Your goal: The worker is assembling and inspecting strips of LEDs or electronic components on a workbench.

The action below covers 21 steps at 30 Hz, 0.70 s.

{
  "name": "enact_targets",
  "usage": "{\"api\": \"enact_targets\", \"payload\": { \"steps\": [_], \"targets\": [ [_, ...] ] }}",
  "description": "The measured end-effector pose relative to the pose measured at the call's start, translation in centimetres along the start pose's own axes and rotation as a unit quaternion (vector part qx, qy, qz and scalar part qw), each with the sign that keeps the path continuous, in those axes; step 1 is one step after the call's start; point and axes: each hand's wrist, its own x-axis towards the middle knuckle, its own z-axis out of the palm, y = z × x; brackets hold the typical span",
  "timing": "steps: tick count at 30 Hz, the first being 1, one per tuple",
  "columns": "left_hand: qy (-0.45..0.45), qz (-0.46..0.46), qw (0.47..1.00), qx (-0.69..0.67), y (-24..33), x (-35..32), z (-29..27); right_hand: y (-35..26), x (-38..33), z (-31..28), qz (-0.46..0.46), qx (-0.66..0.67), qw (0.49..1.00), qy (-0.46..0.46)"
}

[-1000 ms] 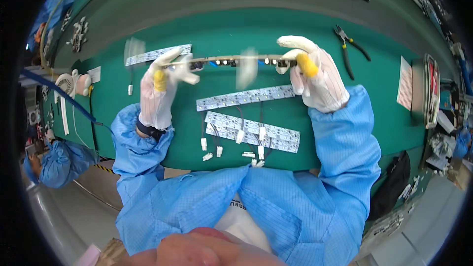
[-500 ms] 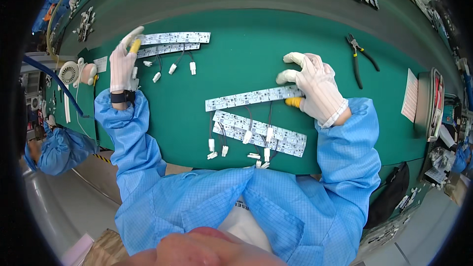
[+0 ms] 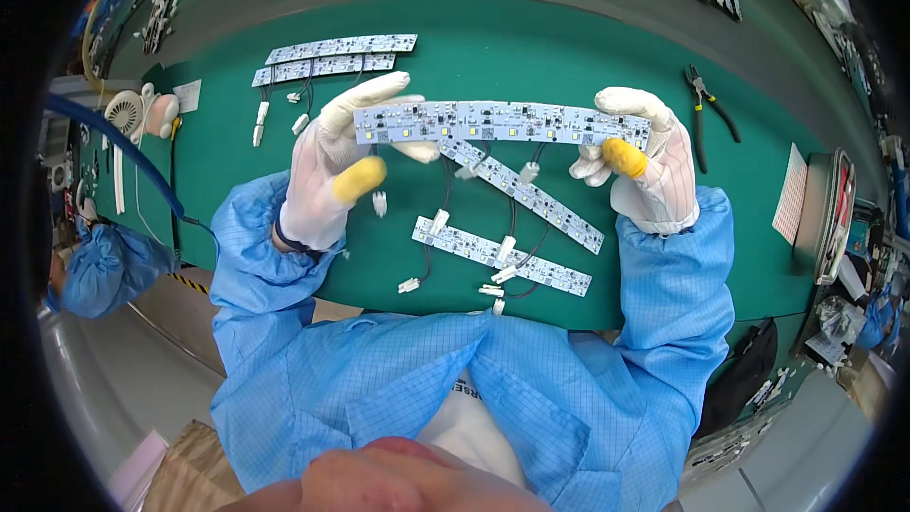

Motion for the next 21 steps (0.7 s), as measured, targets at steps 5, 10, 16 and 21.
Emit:
{"api": "enact_targets", "payload": {
  "steps": [5, 10, 16, 21],
  "targets": [
    [0.040, 0.059, 0.997, 0.023, -1.1, 0.0, -1.1, -0.3, 0.5, -0.1, -0.008, -0.066, 0.997, -0.029],
    [0.047, 0.108, 0.988, 0.104, -1.0, 0.1, -1.6, -0.7, 0.9, -0.7, -0.005, -0.013, 0.999, -0.035],
    [0.065, 0.134, 0.984, 0.096, -1.0, 0.2, -1.5, -0.9, 0.8, -0.5, -0.028, -0.027, 0.999, -0.037],
    [0.074, 0.136, 0.977, 0.149, -1.2, 0.2, -2.0, -0.9, 0.5, -0.8, -0.044, -0.026, 0.996, -0.075]
  ]
}}
